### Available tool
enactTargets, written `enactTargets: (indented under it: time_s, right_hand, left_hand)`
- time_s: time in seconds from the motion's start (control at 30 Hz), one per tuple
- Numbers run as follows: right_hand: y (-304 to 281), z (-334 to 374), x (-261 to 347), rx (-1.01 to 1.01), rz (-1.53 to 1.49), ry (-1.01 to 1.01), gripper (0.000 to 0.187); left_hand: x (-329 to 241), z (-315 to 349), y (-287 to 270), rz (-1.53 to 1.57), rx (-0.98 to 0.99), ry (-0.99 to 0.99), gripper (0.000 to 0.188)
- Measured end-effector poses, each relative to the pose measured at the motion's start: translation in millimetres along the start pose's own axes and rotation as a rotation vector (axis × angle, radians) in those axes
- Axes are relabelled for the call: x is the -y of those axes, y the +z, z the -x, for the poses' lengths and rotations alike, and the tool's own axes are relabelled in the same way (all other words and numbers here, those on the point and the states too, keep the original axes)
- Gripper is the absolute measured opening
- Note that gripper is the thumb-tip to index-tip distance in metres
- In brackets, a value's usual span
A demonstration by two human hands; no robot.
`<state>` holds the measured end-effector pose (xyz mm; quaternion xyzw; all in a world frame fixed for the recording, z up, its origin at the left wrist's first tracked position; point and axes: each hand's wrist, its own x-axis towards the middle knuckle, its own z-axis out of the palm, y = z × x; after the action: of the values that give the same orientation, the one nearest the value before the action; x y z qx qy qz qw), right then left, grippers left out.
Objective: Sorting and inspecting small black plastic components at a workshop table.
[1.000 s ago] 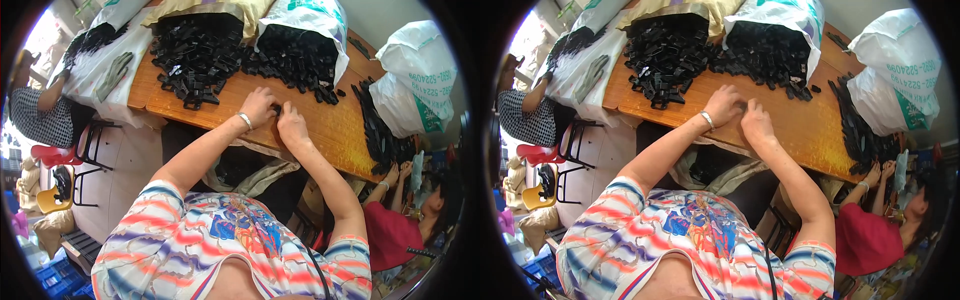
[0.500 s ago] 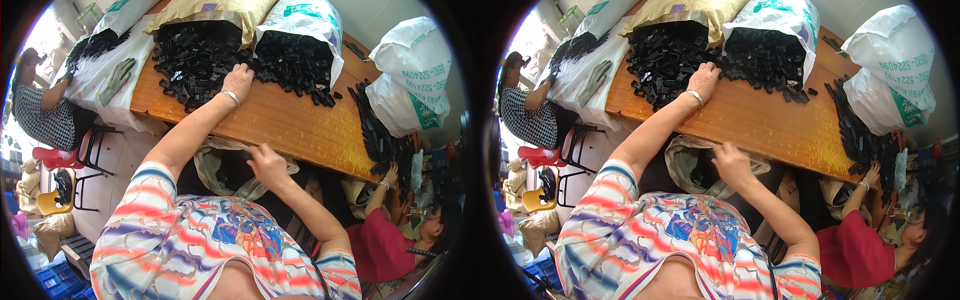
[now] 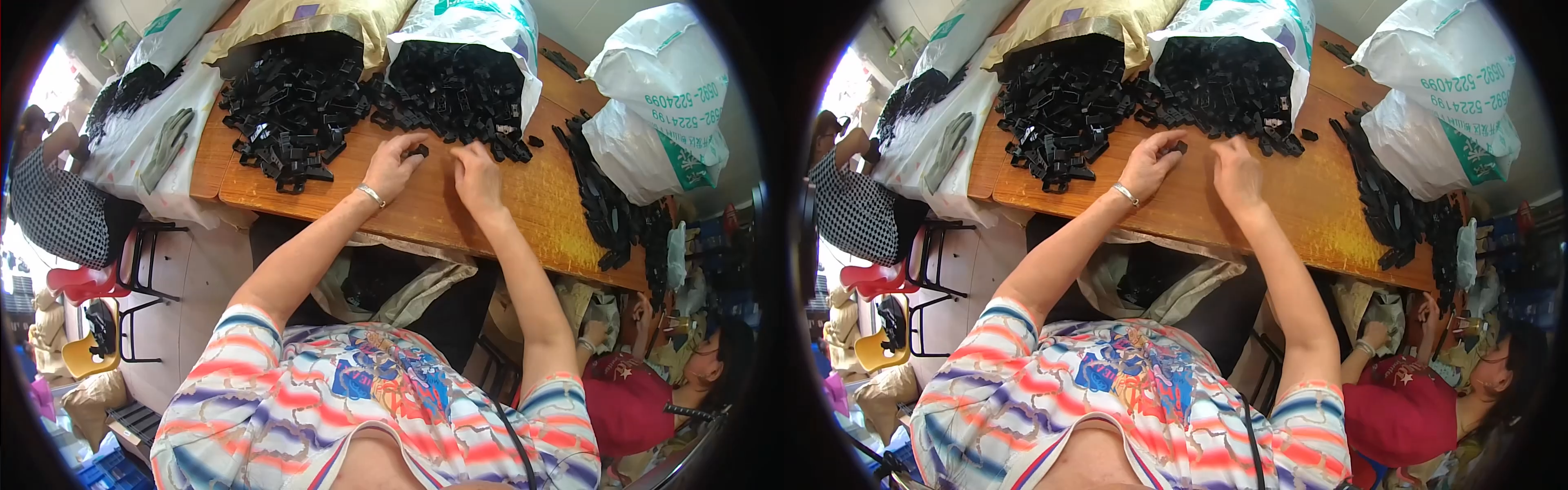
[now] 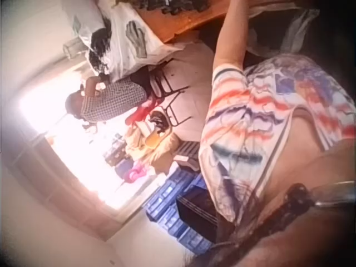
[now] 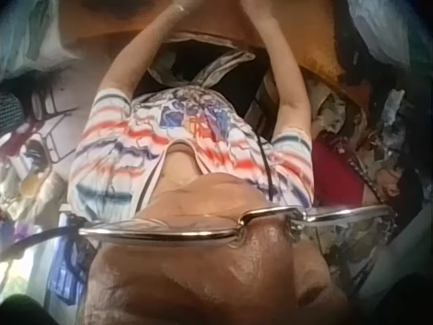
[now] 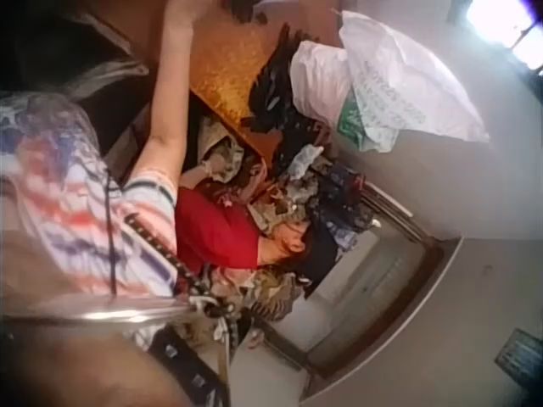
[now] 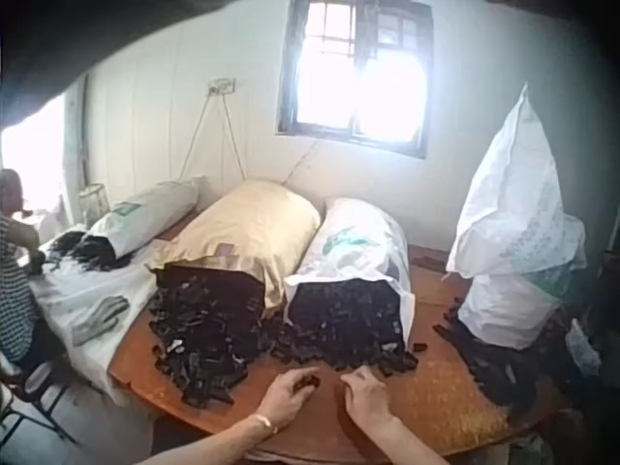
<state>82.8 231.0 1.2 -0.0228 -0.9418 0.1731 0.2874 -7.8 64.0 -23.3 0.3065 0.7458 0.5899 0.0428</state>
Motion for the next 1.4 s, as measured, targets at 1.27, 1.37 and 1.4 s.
enactTargets:
  time_s: [1.27,1.37,1.4]
  right_hand:
    - [-6.8,3.0,34.6,0.167,-0.198,0.019,0.022]
    - [2.2,1.7,34.1,0.176,-0.177,0.038,0.020]
    - [2.0,-0.2,33.8,0.179,-0.178,0.036,0.020]
  left_hand:
    - [-3.2,17.4,-24.4,-0.477,0.098,0.073,0.026]
    - [-2.8,15.8,-21.5,-0.466,0.097,0.091,0.026]
    - [-1.9,16.2,-21.1,-0.466,0.095,0.088,0.026]
